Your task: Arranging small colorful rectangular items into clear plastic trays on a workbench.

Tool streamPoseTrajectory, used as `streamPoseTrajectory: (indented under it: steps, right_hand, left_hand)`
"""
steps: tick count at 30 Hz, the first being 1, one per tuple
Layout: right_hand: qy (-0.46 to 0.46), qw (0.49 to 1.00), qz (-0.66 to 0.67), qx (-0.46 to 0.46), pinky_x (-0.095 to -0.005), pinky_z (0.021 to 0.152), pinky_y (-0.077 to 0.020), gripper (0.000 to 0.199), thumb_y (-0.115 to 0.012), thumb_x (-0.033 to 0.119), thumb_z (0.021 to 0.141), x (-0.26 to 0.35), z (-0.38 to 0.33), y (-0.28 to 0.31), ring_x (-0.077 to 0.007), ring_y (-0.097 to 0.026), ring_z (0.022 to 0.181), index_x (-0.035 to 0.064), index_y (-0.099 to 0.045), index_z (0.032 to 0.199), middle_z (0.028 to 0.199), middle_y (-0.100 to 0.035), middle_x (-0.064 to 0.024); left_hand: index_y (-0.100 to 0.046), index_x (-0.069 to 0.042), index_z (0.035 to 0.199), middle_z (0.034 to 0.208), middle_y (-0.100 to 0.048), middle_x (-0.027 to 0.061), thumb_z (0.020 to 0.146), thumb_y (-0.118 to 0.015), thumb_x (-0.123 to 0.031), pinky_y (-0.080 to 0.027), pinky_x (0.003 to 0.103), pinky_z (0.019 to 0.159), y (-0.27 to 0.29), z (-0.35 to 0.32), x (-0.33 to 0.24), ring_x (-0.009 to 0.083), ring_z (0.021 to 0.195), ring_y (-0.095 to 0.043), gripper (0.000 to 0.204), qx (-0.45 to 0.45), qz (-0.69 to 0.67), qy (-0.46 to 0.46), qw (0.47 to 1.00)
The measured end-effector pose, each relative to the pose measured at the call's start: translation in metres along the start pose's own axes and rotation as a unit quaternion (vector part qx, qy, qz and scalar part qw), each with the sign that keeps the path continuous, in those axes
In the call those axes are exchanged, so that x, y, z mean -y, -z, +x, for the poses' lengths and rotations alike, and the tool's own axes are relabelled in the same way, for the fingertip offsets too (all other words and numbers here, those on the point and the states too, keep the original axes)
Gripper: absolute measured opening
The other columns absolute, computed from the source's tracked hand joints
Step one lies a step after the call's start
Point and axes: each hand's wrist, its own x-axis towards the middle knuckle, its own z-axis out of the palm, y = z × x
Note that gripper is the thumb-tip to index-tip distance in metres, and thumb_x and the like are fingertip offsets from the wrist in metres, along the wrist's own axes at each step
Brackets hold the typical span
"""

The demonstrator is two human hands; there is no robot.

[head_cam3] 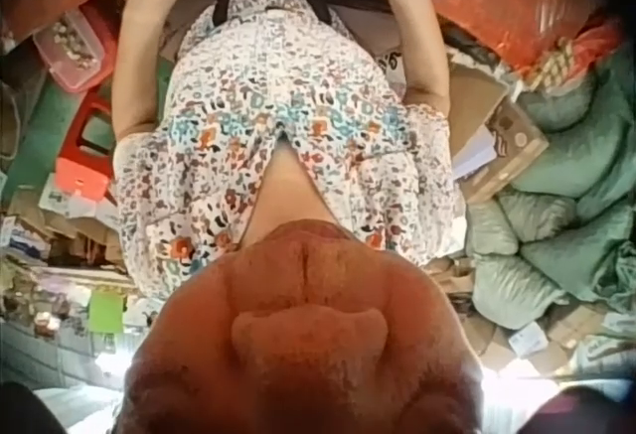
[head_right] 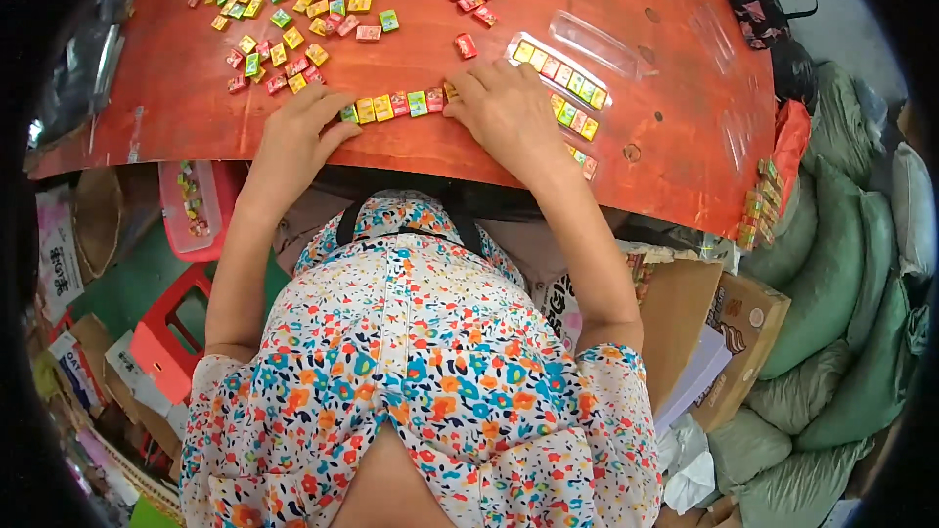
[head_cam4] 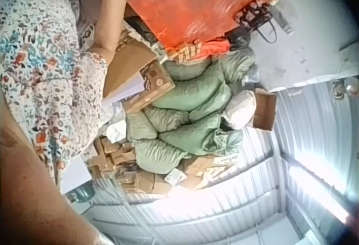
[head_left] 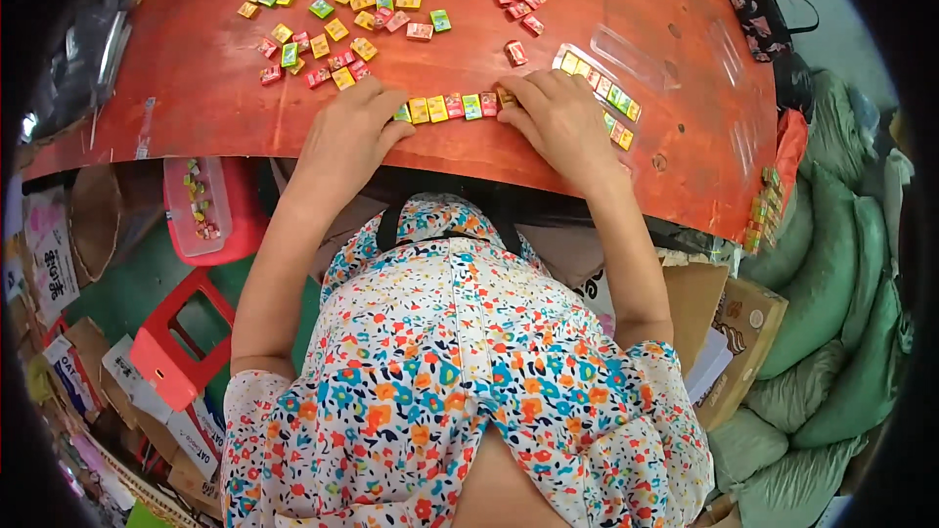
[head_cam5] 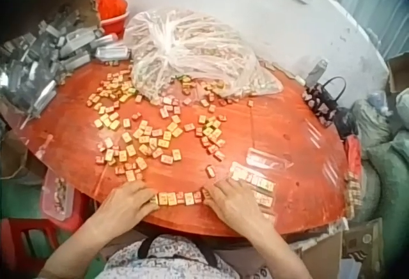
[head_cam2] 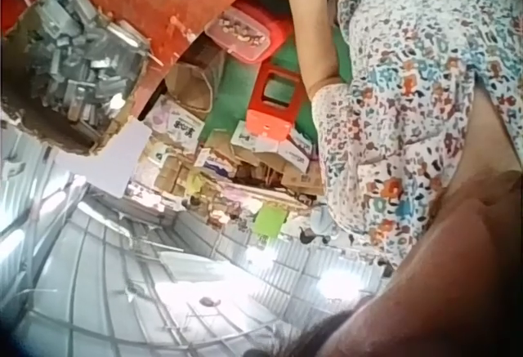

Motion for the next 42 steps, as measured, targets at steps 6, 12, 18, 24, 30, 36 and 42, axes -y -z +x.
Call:
streamPoseTrajectory:
  steps: [6,12,18,24,30,36,42]
  right_hand:
    - [0.015,0.999,0.046,0.002,-0.0405,0.082,-0.0468,0.039,-0.072,0.023,0.082,-0.002,0.001,0.004,-0.0293,-0.060,0.095,0.0072,-0.063,0.116,0.103,-0.063,-0.0099]
    - [0.030,0.995,0.095,0.012,-0.0406,0.087,-0.0473,0.045,-0.074,0.019,0.080,0.010,0.002,-0.005,-0.0300,-0.059,0.101,0.0072,-0.063,0.121,0.110,-0.061,-0.0106]
    - [0.025,0.994,0.103,0.010,-0.0401,0.087,-0.0478,0.039,-0.073,0.017,0.081,0.014,0.004,-0.012,-0.0298,-0.059,0.100,0.0064,-0.065,0.117,0.107,-0.062,-0.0105]
    - [0.016,0.992,0.122,0.003,-0.0404,0.086,-0.0478,0.032,-0.072,0.016,0.081,0.011,0.005,-0.016,-0.0301,-0.059,0.098,0.0056,-0.066,0.112,0.103,-0.061,-0.0106]
    - [-0.010,0.994,0.108,-0.010,-0.0408,0.085,-0.0476,0.028,-0.070,0.017,0.083,0.004,-0.004,-0.006,-0.0306,-0.059,0.096,0.0060,-0.066,0.109,0.100,-0.061,-0.0108]
    - [-0.073,0.992,0.063,-0.082,-0.0399,0.076,-0.0492,0.028,-0.071,0.016,0.082,-0.043,-0.032,0.035,-0.0312,-0.061,0.089,0.0049,-0.067,0.107,0.097,-0.063,-0.0131]
    - [-0.127,0.983,-0.009,-0.130,-0.0393,0.074,-0.0487,0.026,-0.069,0.014,0.084,-0.124,-0.049,0.049,-0.0285,-0.060,0.088,0.0058,-0.067,0.108,0.090,-0.060,-0.0097]
  left_hand:
    - [-0.062,-0.001,0.105,0.096,-0.057,0.0132,0.078,-0.075,-0.020,-0.050,0.045,0.074,-0.004,-0.001,-0.003,0.0345,0.088,-0.061,0.035,0.005,-0.026,0.025,0.999]
    - [-0.063,-0.005,0.110,0.099,-0.056,0.0106,0.077,-0.077,-0.025,-0.052,0.043,0.073,-0.023,-0.001,-0.015,0.0314,0.089,-0.061,0.041,-0.027,0.036,0.030,0.999]
    - [-0.066,-0.007,0.105,0.093,-0.055,0.0091,0.079,-0.075,-0.026,-0.052,0.041,0.071,-0.029,0.003,-0.016,0.0286,0.087,-0.062,0.034,-0.030,0.051,0.022,0.998]
    - [-0.069,-0.007,0.102,0.092,-0.057,0.0085,0.081,-0.074,-0.025,-0.051,0.041,0.069,-0.029,0.008,-0.015,0.0288,0.084,-0.062,0.029,-0.035,0.048,0.016,0.998]
    - [-0.069,-0.007,0.102,0.091,-0.057,0.0095,0.080,-0.075,-0.024,-0.051,0.041,0.068,-0.029,0.023,-0.022,0.0287,0.082,-0.062,0.028,-0.037,0.029,-0.019,0.999]
    - [-0.070,-0.009,0.099,0.091,-0.059,0.0079,0.080,-0.074,-0.024,-0.051,0.040,0.068,-0.062,0.099,-0.054,0.0272,0.083,-0.062,0.024,-0.043,-0.010,-0.119,0.992]
    - [-0.070,-0.011,0.094,0.093,-0.059,0.0086,0.081,-0.070,-0.032,-0.053,0.043,0.072,-0.106,0.189,-0.087,0.0290,0.088,-0.064,0.025,0.000,0.042,-0.190,0.981]
